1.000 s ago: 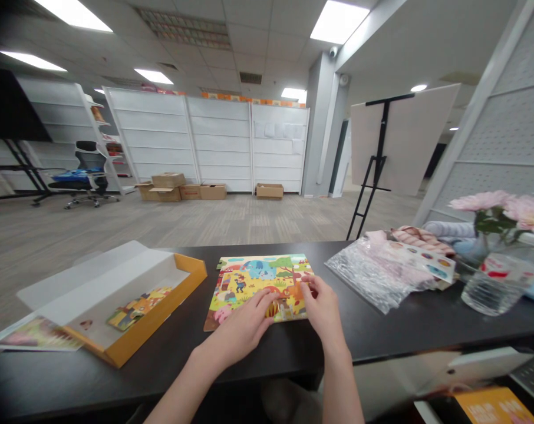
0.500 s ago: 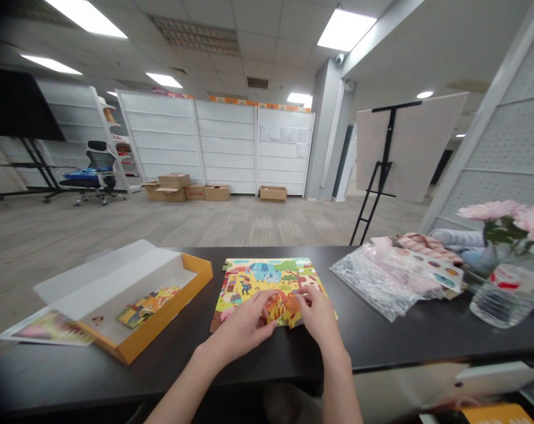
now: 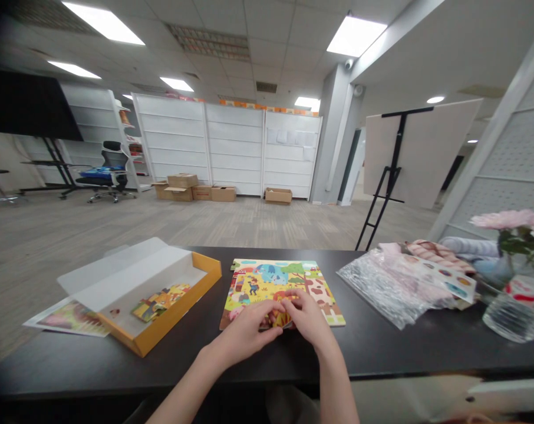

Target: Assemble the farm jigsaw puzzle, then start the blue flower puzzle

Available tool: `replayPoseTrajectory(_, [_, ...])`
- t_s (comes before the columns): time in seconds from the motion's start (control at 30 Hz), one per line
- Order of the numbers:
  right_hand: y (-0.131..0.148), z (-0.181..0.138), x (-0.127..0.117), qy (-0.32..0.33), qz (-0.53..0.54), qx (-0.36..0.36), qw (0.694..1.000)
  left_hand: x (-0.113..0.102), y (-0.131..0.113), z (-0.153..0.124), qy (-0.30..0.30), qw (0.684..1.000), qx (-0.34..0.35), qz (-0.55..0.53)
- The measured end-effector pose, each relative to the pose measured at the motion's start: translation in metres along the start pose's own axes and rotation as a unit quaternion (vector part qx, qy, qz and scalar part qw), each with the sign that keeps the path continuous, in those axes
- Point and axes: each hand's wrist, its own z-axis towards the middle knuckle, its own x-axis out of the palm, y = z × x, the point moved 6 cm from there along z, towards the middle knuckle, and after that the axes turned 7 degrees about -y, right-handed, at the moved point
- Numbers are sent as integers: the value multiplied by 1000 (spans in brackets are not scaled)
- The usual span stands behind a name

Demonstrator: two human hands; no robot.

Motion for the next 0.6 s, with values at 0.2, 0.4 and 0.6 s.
replayPoseTrajectory(0.2, [8,-3,1,11,62,-21,998,-23,-4,1,-41,998,15,41])
replayPoseTrajectory(0.4, [35,-15,22,58,126,-34,990,-47,-13,-3,-31,999,-18,33])
replayPoseTrajectory(0.6, [48,-21,34,77,153,-16,985,-108,-9,-12,-92,986,-32,136])
